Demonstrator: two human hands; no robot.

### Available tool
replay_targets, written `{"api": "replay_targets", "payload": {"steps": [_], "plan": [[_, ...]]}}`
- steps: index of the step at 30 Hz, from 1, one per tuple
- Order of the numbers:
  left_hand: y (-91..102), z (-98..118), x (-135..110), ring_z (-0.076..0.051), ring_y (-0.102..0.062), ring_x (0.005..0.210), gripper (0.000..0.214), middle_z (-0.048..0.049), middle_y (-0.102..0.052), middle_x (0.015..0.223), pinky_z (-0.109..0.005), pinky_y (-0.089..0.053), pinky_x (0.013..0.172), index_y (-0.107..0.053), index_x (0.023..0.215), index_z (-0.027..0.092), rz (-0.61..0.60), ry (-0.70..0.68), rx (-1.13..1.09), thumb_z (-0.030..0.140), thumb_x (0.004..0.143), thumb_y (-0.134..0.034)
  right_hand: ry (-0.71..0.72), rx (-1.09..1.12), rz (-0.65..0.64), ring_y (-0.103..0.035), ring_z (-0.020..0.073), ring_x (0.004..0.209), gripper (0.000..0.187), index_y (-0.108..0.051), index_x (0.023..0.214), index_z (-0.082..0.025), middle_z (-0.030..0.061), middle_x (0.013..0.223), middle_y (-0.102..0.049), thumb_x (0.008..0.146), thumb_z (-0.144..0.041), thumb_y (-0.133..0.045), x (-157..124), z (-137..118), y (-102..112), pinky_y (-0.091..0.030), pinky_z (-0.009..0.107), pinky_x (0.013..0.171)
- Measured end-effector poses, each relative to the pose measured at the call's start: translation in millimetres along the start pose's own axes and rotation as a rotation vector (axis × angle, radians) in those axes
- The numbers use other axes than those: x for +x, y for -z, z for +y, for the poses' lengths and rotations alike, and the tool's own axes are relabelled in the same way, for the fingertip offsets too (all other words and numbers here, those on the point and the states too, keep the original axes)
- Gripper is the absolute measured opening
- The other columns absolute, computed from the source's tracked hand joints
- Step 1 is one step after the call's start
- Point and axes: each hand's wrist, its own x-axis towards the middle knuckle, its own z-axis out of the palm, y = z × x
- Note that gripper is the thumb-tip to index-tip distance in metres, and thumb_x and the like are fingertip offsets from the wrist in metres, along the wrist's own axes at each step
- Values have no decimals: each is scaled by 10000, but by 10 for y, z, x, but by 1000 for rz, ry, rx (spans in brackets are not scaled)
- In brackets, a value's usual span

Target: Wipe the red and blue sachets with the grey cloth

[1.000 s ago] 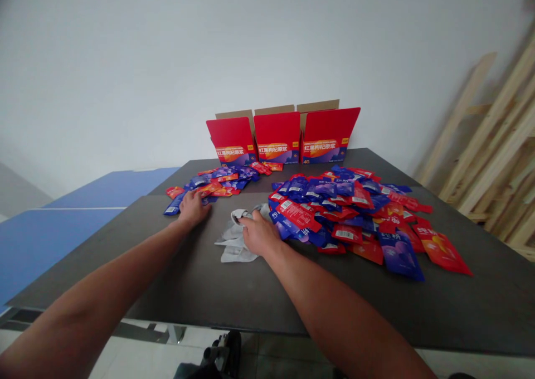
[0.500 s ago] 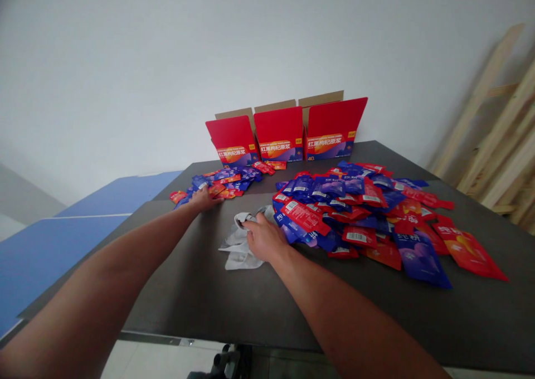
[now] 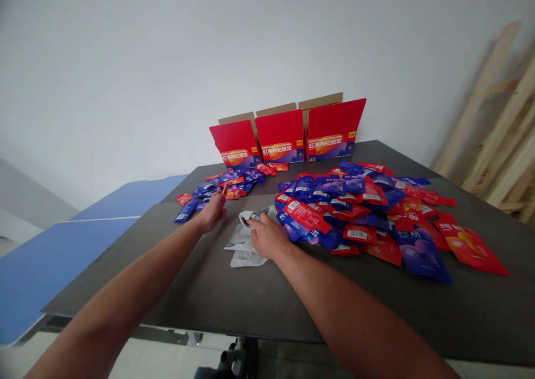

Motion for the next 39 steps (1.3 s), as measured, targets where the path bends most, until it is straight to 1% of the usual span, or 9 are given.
{"api": "replay_targets", "payload": {"steps": [2, 4, 7, 12, 15, 20, 26, 31, 39], "plan": [[-53, -14, -286, -158, -546, 669, 524, -76, -552, 882, -267, -447, 576, -527, 1159, 158, -300, 151, -492, 540, 827, -393, 4, -3, 22, -577, 215, 942, 418, -511, 1329, -292, 85, 1151, -527, 926, -281, -402, 1, 6, -5, -445, 312, 787], [-92, -39, -543, -139, -518, 631, 462, -84, -572, 865, -238, -422, 526, -563, 1079, 131, -545, 216, -837, 479, 804, -434, 10, -8, 42, -568, 222, 957, 420, -500, 1335, -258, 96, 1142, -530, 925, -277, -411, 6, 19, -13, -445, 314, 794], [-134, -92, -784, -131, -513, 613, 468, -135, -613, 981, -241, -432, 510, -568, 1126, 93, -710, 261, -1082, 377, 767, -469, 32, -4, 75, -558, 220, 965, 426, -488, 1342, -231, 106, 1157, -524, 921, -251, -422, 13, 43, -28, -446, 312, 810], [-180, -196, -789, -174, -587, 700, 465, -148, -635, 952, -333, -518, 690, -589, 1102, 66, -579, 243, -1258, 272, 704, -468, 106, -5, 114, -549, 215, 938, 404, -543, 1296, -220, 103, 1127, -526, 902, -221, -451, -13, 40, -30, -453, 307, 811], [-194, -210, -722, -194, -602, 681, 380, -124, -626, 806, -313, -507, 631, -614, 1024, 72, -539, 215, -1238, 277, 736, -474, 213, -32, 86, -553, 204, 881, 391, -578, 1271, -241, 95, 1103, -525, 897, -224, -467, -53, 14, -17, -465, 309, 776], [-243, -162, -723, -173, -587, 637, 428, -94, -623, 860, -292, -488, 573, -607, 1117, 169, -685, 212, -1193, 491, 885, -446, 510, -87, -13, -560, 198, 906, 388, -598, 1251, -293, 95, 1185, -510, 884, -214, -503, -110, -9, 14, -479, 337, 804], [-330, -151, -769, -128, -517, 568, 418, -38, -541, 764, -210, -407, 482, -594, 1167, 268, -814, 199, -1246, 550, 903, -435, 672, -173, -62, -525, 227, 1063, 327, -633, 1186, -287, 103, 1211, -523, 889, -218, -516, -155, -83, 32, -480, 355, 858], [-403, -163, -768, -98, -453, 497, 422, -18, -510, 714, -192, -374, 444, -622, 1082, 246, -763, 221, -1308, 579, 883, -456, 596, -239, -108, -538, 240, 1068, 377, -621, 1230, -305, 110, 1247, -504, 886, -212, -497, -175, -156, 37, -476, 368, 871], [-419, -192, -769, -170, -615, 625, 475, -77, -621, 745, -279, -498, 618, -642, 917, 120, -779, 320, -1241, 532, 912, -405, 329, -270, -111, -558, 218, 890, 422, -590, 1280, -297, 116, 1184, -524, 885, -212, -469, -185, -212, 92, -459, 321, 751]]}}
